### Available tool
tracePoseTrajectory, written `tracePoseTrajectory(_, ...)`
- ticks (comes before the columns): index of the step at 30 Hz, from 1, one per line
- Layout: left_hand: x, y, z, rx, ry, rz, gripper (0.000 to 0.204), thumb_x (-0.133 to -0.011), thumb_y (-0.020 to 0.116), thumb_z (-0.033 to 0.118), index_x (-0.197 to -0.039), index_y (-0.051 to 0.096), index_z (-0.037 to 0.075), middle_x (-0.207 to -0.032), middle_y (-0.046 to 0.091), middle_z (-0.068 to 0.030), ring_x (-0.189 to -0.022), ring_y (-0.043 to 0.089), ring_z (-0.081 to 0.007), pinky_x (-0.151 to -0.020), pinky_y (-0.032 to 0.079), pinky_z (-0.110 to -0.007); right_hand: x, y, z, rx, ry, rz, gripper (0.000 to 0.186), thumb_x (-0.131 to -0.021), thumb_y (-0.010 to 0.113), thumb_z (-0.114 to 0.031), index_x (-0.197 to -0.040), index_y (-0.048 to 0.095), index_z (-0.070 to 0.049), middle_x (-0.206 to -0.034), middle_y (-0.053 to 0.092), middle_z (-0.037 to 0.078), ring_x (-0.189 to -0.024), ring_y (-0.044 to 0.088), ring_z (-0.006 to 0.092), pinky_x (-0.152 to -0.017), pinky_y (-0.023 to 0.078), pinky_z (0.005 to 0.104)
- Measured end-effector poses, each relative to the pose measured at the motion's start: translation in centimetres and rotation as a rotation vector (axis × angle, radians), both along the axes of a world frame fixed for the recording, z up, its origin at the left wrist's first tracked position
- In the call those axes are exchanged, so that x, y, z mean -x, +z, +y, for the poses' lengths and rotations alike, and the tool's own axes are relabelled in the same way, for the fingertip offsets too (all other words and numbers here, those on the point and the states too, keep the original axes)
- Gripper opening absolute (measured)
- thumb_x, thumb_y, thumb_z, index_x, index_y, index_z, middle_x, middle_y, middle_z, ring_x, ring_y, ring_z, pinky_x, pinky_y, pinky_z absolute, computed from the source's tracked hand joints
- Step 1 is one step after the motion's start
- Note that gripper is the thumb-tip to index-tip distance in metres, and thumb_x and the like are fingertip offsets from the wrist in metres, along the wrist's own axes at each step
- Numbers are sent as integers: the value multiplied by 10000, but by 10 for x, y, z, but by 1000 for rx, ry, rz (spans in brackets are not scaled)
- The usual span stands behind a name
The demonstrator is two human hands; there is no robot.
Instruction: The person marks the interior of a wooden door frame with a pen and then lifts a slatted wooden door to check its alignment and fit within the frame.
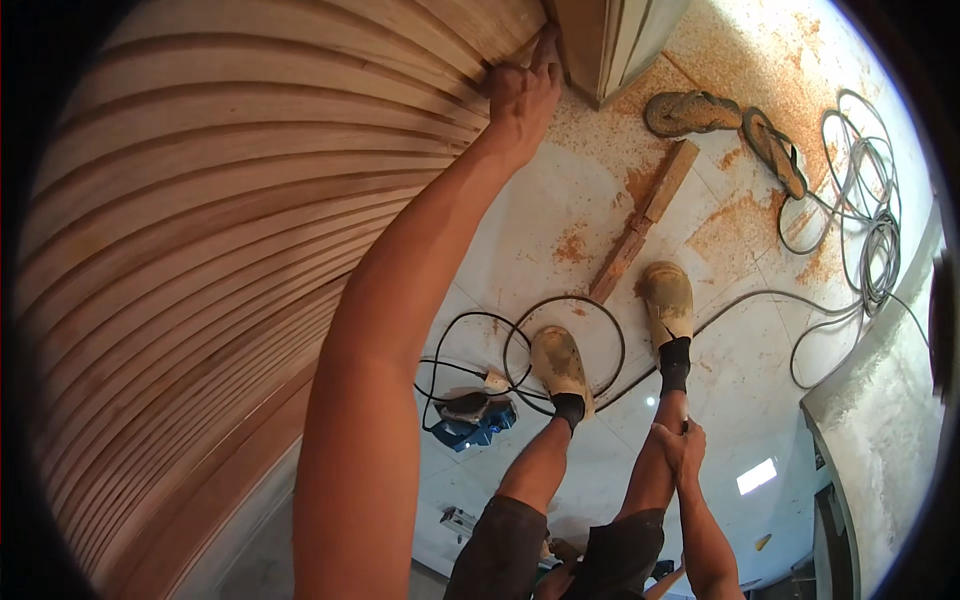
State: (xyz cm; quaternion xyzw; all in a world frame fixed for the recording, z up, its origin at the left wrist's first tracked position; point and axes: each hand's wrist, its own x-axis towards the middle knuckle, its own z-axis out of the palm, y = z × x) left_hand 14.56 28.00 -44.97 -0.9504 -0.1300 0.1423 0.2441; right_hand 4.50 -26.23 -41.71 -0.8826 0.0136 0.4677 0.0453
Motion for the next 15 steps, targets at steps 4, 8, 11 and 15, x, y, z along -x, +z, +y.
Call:
tracePoseTrajectory(4, 35, -14, -11, 150, 57, -142, 390, -789, 632, 106, -1176, 599, 70, -1447, 405, -222, -799, 695, -303, -607, 536, -397, -3, 2, 11, -11, 24, 16, 578, -648, 764, -428, -939, 660, 60, -866, 676, 244, -826, 656, 411, -742, 505, 469)
tracePoseTrajectory(8, 128, -20, -98, 713, 321, -109, 344, -884, 506, 200, -1185, 591, 56, -1232, 578, -231, -795, 689, -329, -654, 550, -461, -6, 13, 5, -6, 158, 25, 600, -646, 771, -452, -919, 658, 70, -889, 674, 257, -839, 657, 411, -747, 502, 475)
tracePoseTrajectory(11, 203, 4, -196, 996, 565, -200, 314, -864, 542, 235, -1092, 576, 22, -981, 644, -204, -917, 657, -350, -773, 532, -479, -31, 31, -51, -14, 443, -94, 561, -700, 741, -454, -883, 688, 74, -818, 663, 281, -786, 663, 417, -712, 512, 460)
tracePoseTrajectory(15, 341, 63, -291, 1274, 1112, -347, 397, -875, 614, 275, -1188, 568, 35, -1081, 643, -190, -1044, 603, -362, -857, 490, -471, -42, 64, -103, 68, 803, 106, 327, -712, 760, -362, -886, 758, -84, -836, 695, 192, -791, 675, 366, -717, 529, 456)
